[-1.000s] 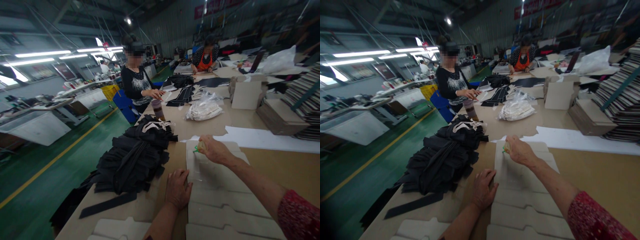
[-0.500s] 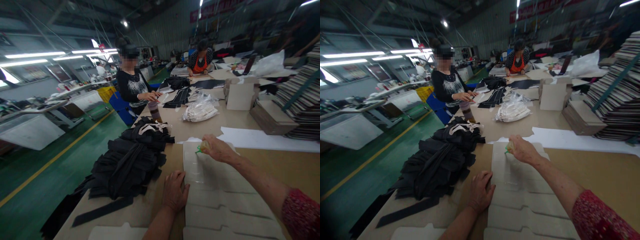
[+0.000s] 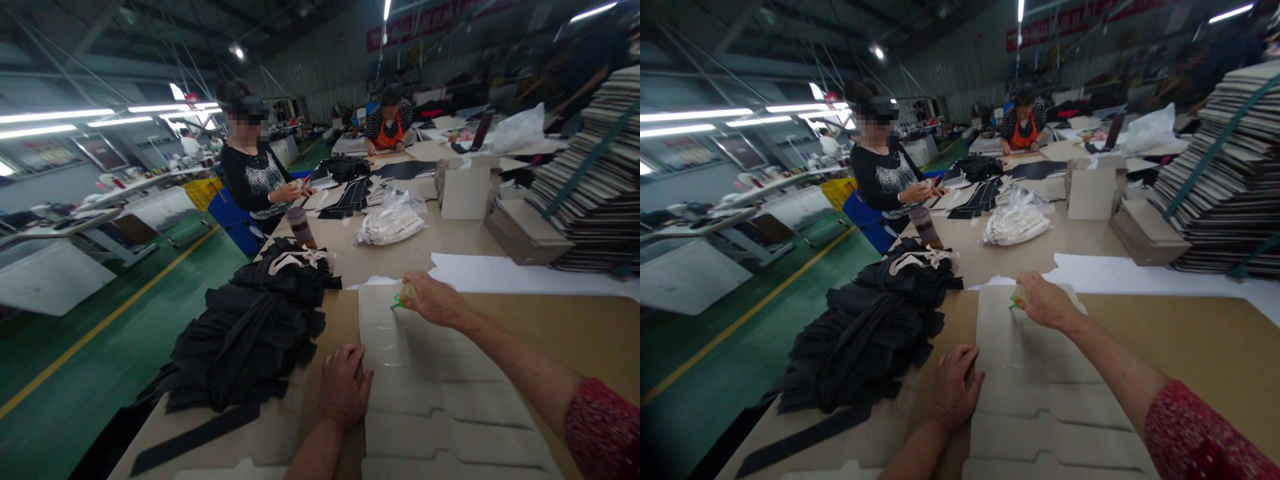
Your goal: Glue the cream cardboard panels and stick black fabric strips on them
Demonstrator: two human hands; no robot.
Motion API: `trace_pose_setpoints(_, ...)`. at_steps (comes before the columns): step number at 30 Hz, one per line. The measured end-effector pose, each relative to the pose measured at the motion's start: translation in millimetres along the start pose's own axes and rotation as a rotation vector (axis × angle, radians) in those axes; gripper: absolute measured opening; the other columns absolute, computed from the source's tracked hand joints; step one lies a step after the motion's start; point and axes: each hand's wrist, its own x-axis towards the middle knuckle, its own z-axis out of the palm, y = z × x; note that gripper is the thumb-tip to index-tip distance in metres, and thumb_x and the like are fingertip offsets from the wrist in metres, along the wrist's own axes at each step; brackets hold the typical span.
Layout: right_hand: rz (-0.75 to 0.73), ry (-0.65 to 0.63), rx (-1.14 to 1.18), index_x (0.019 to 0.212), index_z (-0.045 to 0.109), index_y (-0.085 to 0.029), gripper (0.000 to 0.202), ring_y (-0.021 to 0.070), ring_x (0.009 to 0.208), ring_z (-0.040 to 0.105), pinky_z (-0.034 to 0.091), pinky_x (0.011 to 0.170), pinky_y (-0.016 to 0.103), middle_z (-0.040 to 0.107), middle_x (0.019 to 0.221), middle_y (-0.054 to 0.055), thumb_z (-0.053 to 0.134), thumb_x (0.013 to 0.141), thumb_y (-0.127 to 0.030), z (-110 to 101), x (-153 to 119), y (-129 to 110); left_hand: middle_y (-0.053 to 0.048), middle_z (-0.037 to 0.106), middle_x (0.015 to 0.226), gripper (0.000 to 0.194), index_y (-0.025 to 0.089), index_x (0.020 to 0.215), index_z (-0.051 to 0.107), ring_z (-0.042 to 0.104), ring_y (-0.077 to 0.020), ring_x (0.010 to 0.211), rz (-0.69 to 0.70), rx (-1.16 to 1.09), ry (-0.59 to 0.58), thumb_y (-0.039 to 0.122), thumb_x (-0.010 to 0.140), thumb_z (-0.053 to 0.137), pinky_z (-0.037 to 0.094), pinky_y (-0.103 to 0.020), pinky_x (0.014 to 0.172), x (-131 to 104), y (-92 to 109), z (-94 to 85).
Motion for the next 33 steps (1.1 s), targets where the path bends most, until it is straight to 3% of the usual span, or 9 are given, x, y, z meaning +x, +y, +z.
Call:
trace_pose_setpoints(10,0.012,0.021,0.003,0.115,0.054,-0.021,0.034,0.026,0.099,0.062,0.043,0.077,0.034,0.061,0.116,0.011,0.064,0.085,-0.034,3,0,1,-0.008,0.057,0.124,0.045,0.024,0.132,0.053,0.052,-0.0259,0.116,0.015,0.001,0.001,0.027,0.088,0.058,0.038,-0.046,0.1,1,-2,0.6)
trace_pose_setpoints(20,0.043,0.011,-0.035,0.111,0.056,-0.021,0.03,0.0244,0.092,0.063,0.042,0.073,0.032,0.062,0.111,0.01,0.064,0.084,-0.032,-17,-11,27,-0.01,0.057,0.124,0.046,0.022,0.132,0.054,0.053,-0.0266,0.115,0.022,0.018,-0.003,0.026,0.087,0.058,0.04,-0.047,0.099,2,-6,2.1)
trace_pose_setpoints(29,0.058,0.066,-0.001,0.112,0.056,-0.021,0.034,0.0218,0.091,0.061,0.043,0.074,0.031,0.061,0.112,0.009,0.066,0.082,-0.034,-9,-14,35,-0.01,0.058,0.124,0.044,0.023,0.132,0.055,0.055,-0.0267,0.115,0.023,0.016,0.005,0.027,0.088,0.056,0.042,-0.047,0.097,2,-6,2.6)
trace_pose_setpoints(33,0.099,0.084,0.004,0.108,0.056,-0.021,0.03,0.0216,0.086,0.061,0.044,0.073,0.032,0.063,0.105,0.009,0.065,0.082,-0.032,-17,-22,55,-0.01,0.059,0.123,0.043,0.023,0.13,0.056,0.056,-0.0267,0.114,0.045,0.015,0.022,0.027,0.088,0.057,0.043,-0.046,0.097,3,-9,3.9)
